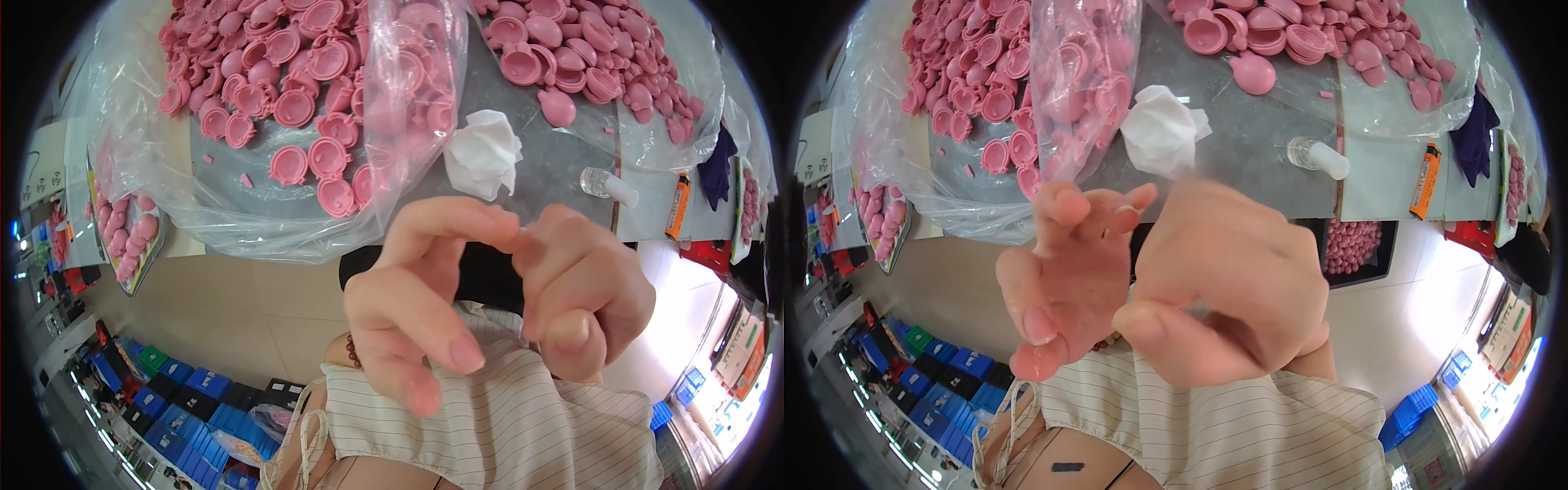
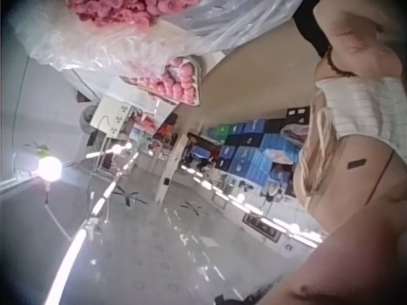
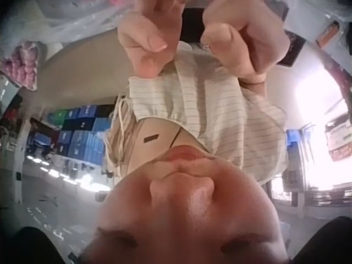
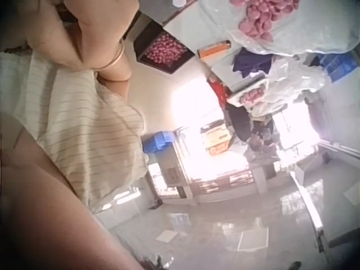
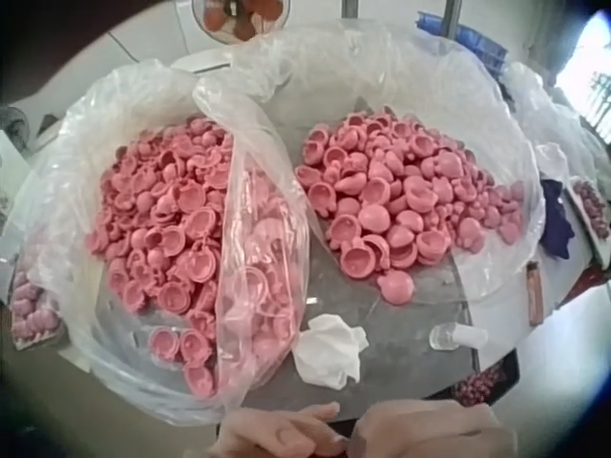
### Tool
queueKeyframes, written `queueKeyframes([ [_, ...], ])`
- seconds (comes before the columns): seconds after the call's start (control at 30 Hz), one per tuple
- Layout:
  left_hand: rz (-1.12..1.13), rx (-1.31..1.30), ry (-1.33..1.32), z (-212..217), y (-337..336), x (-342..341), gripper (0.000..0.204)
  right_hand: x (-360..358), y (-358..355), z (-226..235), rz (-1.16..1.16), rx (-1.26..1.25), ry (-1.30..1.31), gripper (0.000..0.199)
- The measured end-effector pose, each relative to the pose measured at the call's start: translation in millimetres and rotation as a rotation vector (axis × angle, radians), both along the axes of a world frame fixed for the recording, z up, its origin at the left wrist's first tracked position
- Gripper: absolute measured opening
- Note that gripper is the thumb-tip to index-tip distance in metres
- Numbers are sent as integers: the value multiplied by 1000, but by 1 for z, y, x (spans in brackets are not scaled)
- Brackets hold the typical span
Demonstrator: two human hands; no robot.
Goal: Sorting and applying liquid preparation to pink plastic toy components at a factory workbench.
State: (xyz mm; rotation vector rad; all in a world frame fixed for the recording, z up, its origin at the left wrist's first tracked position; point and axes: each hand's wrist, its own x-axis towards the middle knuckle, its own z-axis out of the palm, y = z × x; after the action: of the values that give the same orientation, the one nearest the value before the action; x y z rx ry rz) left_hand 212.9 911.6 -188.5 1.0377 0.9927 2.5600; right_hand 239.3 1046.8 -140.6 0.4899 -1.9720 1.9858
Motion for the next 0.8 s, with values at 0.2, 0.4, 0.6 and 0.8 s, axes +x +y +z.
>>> queueKeyframes([
  [0.2,45,408,-95,-11,22,-2,21,0,-14,-1,-111,183,7,5],
  [0.4,-131,315,64,-12,7,-14,13,8,-11,9,136,-16,-265,12],
  [0.6,46,400,-35,-5,23,-2,15,-1,-13,12,204,-157,-221,15],
  [0.8,6,305,-302,12,9,15,13,-8,-23,0,320,-346,-158,22],
])
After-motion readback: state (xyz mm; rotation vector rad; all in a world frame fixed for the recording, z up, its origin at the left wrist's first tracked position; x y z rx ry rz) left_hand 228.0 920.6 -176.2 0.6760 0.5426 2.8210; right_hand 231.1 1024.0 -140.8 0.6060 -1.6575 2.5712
